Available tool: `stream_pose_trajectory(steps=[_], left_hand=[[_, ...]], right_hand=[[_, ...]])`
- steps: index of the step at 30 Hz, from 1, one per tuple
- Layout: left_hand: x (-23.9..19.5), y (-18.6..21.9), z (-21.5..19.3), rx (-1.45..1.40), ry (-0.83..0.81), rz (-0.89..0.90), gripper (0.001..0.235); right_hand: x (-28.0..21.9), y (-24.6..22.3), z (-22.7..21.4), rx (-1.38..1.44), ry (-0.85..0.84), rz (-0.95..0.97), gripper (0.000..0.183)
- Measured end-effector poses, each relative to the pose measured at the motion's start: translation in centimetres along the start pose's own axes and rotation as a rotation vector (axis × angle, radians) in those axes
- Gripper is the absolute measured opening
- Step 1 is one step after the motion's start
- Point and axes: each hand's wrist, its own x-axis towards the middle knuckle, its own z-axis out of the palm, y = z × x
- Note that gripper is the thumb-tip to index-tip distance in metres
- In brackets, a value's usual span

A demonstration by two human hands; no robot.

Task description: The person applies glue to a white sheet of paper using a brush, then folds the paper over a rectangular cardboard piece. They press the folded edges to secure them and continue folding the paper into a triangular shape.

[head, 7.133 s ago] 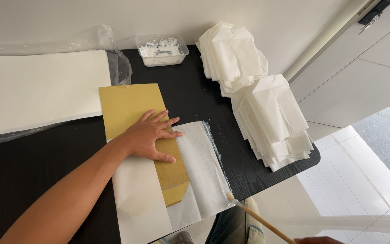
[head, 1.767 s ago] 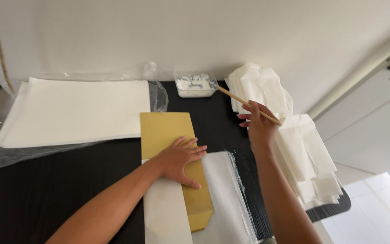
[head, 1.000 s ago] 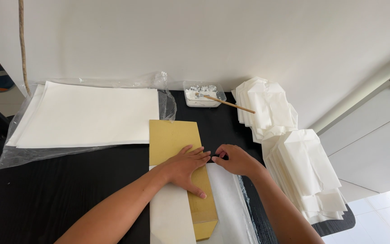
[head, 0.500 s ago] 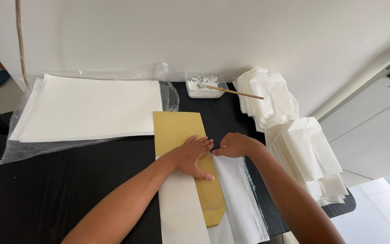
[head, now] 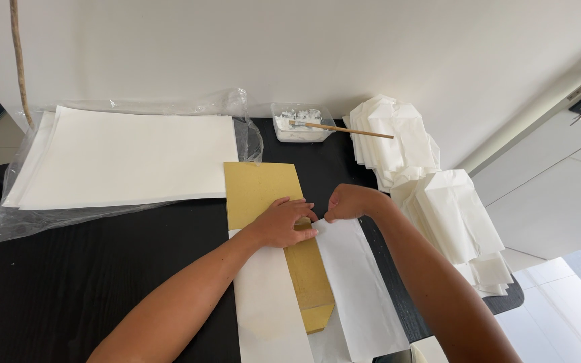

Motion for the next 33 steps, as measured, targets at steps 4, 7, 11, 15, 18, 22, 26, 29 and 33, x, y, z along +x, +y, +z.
stream_pose_trajectory(steps=[4, 7, 11, 15, 18, 22, 26, 29, 33], left_hand=[[-0.2, 0.4, -0.1, -0.005, 0.026, -0.017, 0.052], [0.2, -0.1, 0.3, 0.011, 0.018, -0.006, 0.052], [0.0, -0.4, 0.2, -0.028, 0.02, -0.014, 0.047], [-0.3, -0.1, 0.0, -0.037, 0.026, 0.02, 0.047], [-0.2, -0.1, -0.1, -0.039, 0.037, 0.001, 0.046], [-0.4, 0.0, -0.4, -0.1, 0.056, -0.001, 0.046], [-0.9, 0.1, -1.4, -0.211, 0.087, -0.044, 0.045], [0.7, -2.2, -1.2, 0.037, 0.459, 0.242, 0.03], [-5.4, 1.5, -5.6, 0.297, 0.323, 0.028, 0.04]], right_hand=[[2.7, 2.2, 0.2, 0.229, -0.057, 0.015, 0.043], [-1.3, 0.6, -1.5, 0.458, -0.225, -0.003, 0.079], [-1.9, 5.0, -0.3, 0.821, -0.306, 0.005, 0.12], [-6.0, 6.7, 1.2, 1.078, -0.373, 0.002, 0.113], [-6.5, 9.0, 2.6, 1.189, -0.372, -0.084, 0.12], [-8.5, 9.6, 5.5, 1.328, -0.404, -0.245, 0.121], [-12.2, 9.0, 8.7, 1.368, -0.417, -0.355, 0.125], [-14.3, 8.8, 11.1, 1.55, -0.298, -0.33, 0.117], [-16.6, 8.1, 13.6, 1.882, -0.205, -0.286, 0.12]])
